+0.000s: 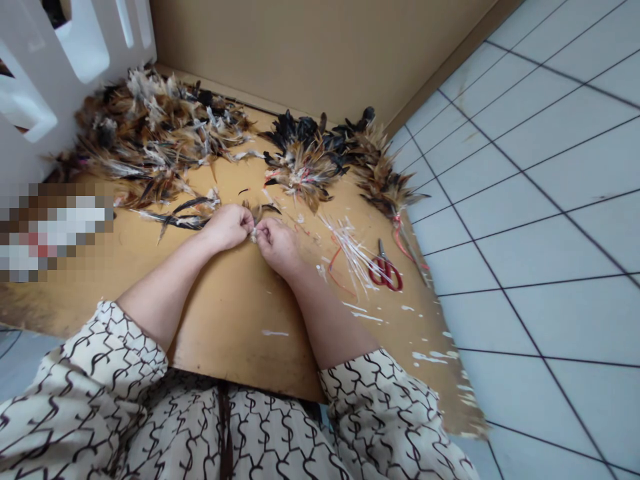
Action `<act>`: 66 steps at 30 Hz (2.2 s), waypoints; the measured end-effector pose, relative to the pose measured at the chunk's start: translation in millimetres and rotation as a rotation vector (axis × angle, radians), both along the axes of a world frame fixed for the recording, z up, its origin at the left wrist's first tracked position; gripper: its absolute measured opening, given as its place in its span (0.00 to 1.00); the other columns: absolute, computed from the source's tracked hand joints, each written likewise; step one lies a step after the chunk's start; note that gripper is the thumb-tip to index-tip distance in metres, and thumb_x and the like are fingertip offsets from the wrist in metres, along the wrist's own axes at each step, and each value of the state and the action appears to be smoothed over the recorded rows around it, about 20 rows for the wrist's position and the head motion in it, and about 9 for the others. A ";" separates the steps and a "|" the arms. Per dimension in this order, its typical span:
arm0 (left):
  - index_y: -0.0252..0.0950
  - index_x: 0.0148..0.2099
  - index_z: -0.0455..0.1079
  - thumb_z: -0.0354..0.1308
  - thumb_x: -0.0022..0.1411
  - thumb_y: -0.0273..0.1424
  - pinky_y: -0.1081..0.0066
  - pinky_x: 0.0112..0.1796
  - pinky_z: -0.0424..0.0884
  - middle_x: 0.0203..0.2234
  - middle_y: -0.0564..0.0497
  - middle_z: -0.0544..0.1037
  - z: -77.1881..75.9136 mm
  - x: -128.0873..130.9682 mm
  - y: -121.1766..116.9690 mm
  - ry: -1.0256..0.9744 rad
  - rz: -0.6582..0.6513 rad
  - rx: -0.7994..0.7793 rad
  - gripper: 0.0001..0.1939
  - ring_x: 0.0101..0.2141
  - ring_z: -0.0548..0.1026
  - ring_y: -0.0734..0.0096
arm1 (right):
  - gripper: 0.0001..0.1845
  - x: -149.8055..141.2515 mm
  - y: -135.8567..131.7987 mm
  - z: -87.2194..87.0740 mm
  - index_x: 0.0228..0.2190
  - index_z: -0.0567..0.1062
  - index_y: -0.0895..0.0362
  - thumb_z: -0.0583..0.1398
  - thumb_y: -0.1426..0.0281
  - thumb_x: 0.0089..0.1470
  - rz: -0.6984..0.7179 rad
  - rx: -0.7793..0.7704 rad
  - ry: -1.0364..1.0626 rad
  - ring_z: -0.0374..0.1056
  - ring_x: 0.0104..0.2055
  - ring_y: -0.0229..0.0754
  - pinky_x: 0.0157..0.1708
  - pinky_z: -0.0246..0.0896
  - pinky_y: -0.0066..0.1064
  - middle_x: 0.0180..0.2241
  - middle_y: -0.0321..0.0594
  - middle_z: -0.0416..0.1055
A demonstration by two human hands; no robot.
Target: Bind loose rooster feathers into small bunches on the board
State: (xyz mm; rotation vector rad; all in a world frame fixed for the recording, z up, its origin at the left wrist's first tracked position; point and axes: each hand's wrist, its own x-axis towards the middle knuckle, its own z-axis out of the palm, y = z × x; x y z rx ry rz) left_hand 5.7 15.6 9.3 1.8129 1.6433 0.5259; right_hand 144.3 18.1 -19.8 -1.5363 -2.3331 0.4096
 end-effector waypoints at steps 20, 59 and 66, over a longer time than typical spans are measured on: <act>0.32 0.27 0.72 0.52 0.47 0.21 0.75 0.26 0.56 0.16 0.57 0.66 0.5 -0.6 0.7 0.013 -0.030 -0.047 0.08 0.21 0.60 0.78 | 0.09 2.5 -0.7 -3.0 0.34 0.71 0.57 0.53 0.71 0.51 0.049 -0.008 0.095 0.63 0.31 0.38 0.33 0.57 0.30 0.33 0.41 0.70; 0.34 0.33 0.76 0.50 0.54 0.25 0.72 0.36 0.66 0.30 0.45 0.80 -5.1 -2.9 0.7 0.258 -0.239 0.234 0.13 0.33 0.75 0.67 | 0.12 -0.6 0.8 7.1 0.33 0.72 0.57 0.49 0.70 0.56 0.026 0.013 -0.169 0.66 0.35 0.42 0.33 0.55 0.31 0.34 0.44 0.73; 0.33 0.35 0.76 0.47 0.56 0.27 0.71 0.37 0.66 0.32 0.44 0.80 -5.8 -3.1 0.0 0.337 -0.231 0.228 0.15 0.34 0.75 0.65 | 0.12 0.3 0.1 6.3 0.33 0.72 0.57 0.49 0.71 0.56 0.051 0.029 -0.138 0.66 0.36 0.42 0.33 0.55 0.31 0.34 0.43 0.73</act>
